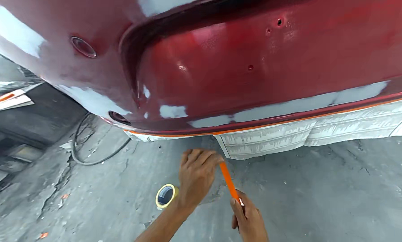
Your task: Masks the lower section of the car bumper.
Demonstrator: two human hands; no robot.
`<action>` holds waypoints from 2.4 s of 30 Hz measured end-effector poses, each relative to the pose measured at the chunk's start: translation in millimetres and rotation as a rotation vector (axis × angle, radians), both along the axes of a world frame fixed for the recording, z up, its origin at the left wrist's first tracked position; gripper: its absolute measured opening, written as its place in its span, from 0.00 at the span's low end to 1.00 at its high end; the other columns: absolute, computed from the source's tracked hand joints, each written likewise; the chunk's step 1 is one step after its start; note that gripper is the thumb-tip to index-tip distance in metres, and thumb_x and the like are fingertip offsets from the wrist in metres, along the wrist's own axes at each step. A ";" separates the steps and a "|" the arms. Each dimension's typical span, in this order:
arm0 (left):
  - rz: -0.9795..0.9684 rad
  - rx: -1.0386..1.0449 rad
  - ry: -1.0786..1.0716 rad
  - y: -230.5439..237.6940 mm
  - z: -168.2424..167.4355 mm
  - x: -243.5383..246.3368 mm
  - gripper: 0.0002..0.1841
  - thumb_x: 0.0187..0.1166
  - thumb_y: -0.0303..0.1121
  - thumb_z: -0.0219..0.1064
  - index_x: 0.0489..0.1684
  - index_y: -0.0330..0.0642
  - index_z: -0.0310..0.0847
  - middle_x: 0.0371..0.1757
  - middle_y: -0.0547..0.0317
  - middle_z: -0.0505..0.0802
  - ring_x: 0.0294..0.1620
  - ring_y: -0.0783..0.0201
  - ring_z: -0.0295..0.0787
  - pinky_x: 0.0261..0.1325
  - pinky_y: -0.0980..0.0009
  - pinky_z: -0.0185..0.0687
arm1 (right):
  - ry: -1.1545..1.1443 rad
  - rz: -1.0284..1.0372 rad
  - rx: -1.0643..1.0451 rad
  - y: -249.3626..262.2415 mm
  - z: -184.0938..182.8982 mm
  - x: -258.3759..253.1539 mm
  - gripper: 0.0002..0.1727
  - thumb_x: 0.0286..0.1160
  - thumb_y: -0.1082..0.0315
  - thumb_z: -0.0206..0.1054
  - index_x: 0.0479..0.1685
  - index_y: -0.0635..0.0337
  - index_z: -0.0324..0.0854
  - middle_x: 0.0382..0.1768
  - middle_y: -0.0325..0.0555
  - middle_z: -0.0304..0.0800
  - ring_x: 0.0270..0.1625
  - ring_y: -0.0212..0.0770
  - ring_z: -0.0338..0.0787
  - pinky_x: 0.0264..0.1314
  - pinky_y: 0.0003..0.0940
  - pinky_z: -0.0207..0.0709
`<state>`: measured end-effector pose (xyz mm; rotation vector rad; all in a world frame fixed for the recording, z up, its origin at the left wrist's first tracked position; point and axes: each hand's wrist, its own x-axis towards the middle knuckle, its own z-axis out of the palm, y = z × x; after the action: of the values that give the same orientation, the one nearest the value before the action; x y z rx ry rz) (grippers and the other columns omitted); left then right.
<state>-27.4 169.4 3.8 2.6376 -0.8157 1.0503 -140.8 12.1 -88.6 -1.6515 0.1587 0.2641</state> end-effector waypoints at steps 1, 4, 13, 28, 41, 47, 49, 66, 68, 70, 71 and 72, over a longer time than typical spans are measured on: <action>0.001 -0.009 -0.078 4.1 0.2 9.6 0.14 0.85 0.47 0.62 0.37 0.55 0.94 0.44 0.66 0.95 0.52 0.60 0.89 0.62 0.53 0.74 | 0.026 -0.017 0.039 5.6 -3.1 11.0 0.24 0.91 0.50 0.54 0.75 0.53 0.78 0.21 0.39 0.88 0.19 0.37 0.85 0.25 0.38 0.81; 0.012 -0.067 -0.235 9.5 1.4 32.1 0.10 0.82 0.43 0.68 0.37 0.57 0.95 0.42 0.63 0.94 0.50 0.58 0.84 0.62 0.55 0.65 | 0.097 -0.065 0.172 20.3 4.1 44.5 0.20 0.93 0.52 0.52 0.58 0.57 0.84 0.22 0.38 0.89 0.18 0.33 0.85 0.22 0.29 0.79; -0.062 -0.056 -0.426 13.8 -1.0 63.9 0.05 0.77 0.34 0.72 0.40 0.58 0.96 0.39 0.62 0.88 0.47 0.58 0.78 0.64 0.54 0.59 | 0.124 -0.145 0.156 35.1 14.4 92.9 0.20 0.94 0.53 0.52 0.56 0.58 0.84 0.21 0.40 0.88 0.17 0.34 0.84 0.20 0.29 0.79; -0.033 -0.138 -0.474 14.8 7.6 74.0 0.21 0.75 0.52 0.75 0.27 0.50 0.70 0.41 0.55 0.77 0.49 0.55 0.72 0.66 0.57 0.58 | 0.125 -0.158 0.139 39.5 15.4 119.6 0.21 0.94 0.52 0.51 0.55 0.58 0.83 0.22 0.38 0.88 0.16 0.33 0.84 0.21 0.28 0.80; 0.103 -0.741 -0.068 -11.0 -8.7 40.2 0.25 0.67 0.48 0.81 0.41 0.41 0.72 0.52 0.55 0.80 0.60 0.64 0.72 0.65 0.65 0.66 | 0.111 -0.132 0.179 36.8 9.4 130.2 0.21 0.94 0.53 0.52 0.57 0.60 0.83 0.27 0.42 0.91 0.21 0.36 0.90 0.25 0.30 0.86; 0.014 -0.865 0.687 10.7 -41.4 50.4 0.25 0.74 0.44 0.74 0.65 0.38 0.80 0.60 0.54 0.89 0.64 0.61 0.85 0.66 0.61 0.82 | 0.090 -0.135 0.160 36.9 7.4 142.3 0.20 0.94 0.54 0.52 0.57 0.62 0.81 0.27 0.43 0.90 0.23 0.37 0.91 0.28 0.32 0.88; -0.072 -0.862 0.849 12.8 -39.8 59.4 0.26 0.74 0.41 0.76 0.68 0.40 0.79 0.67 0.55 0.88 0.73 0.61 0.81 0.76 0.59 0.78 | 0.087 -0.162 0.169 36.1 7.0 144.5 0.20 0.93 0.54 0.53 0.55 0.62 0.82 0.26 0.43 0.90 0.22 0.37 0.91 0.28 0.32 0.88; -0.066 -0.758 0.913 -10.4 -44.9 84.7 0.07 0.82 0.32 0.70 0.36 0.40 0.91 0.33 0.62 0.95 0.37 0.73 0.90 0.47 0.72 0.86 | 0.003 -0.087 0.519 31.9 -10.9 123.0 0.27 0.91 0.63 0.44 0.85 0.65 0.58 0.22 0.42 0.83 0.17 0.31 0.80 0.21 0.25 0.74; -0.063 -0.767 0.896 -11.0 -46.7 81.9 0.07 0.82 0.32 0.70 0.38 0.41 0.92 0.35 0.62 0.95 0.39 0.73 0.91 0.48 0.72 0.87 | 0.075 -0.134 0.417 33.0 -13.7 128.9 0.22 0.95 0.60 0.49 0.77 0.63 0.68 0.22 0.43 0.82 0.18 0.32 0.80 0.23 0.26 0.76; -0.085 -0.780 0.885 -10.4 -48.6 80.7 0.06 0.81 0.32 0.70 0.39 0.41 0.92 0.36 0.63 0.96 0.40 0.74 0.92 0.49 0.73 0.87 | 0.154 -0.159 0.373 32.7 -14.4 137.9 0.19 0.95 0.58 0.51 0.67 0.64 0.75 0.21 0.43 0.83 0.17 0.32 0.80 0.22 0.26 0.76; -0.091 -0.784 0.881 -10.2 -49.1 81.0 0.06 0.81 0.32 0.70 0.39 0.41 0.92 0.35 0.63 0.96 0.40 0.74 0.92 0.49 0.73 0.87 | 0.190 -0.163 0.377 31.5 -14.0 141.8 0.19 0.94 0.57 0.52 0.63 0.64 0.77 0.22 0.44 0.85 0.17 0.33 0.81 0.21 0.26 0.76; -0.096 -0.788 0.879 -9.9 -49.2 80.8 0.06 0.81 0.32 0.70 0.38 0.41 0.92 0.35 0.63 0.96 0.39 0.74 0.92 0.49 0.74 0.87 | 0.223 -0.159 0.385 30.2 -13.1 144.8 0.20 0.94 0.56 0.53 0.62 0.64 0.78 0.24 0.46 0.86 0.17 0.34 0.83 0.20 0.26 0.77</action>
<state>53.4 159.5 -45.3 1.9918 -0.2334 0.0549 4.0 42.3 -101.8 -1.2183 0.3826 0.3348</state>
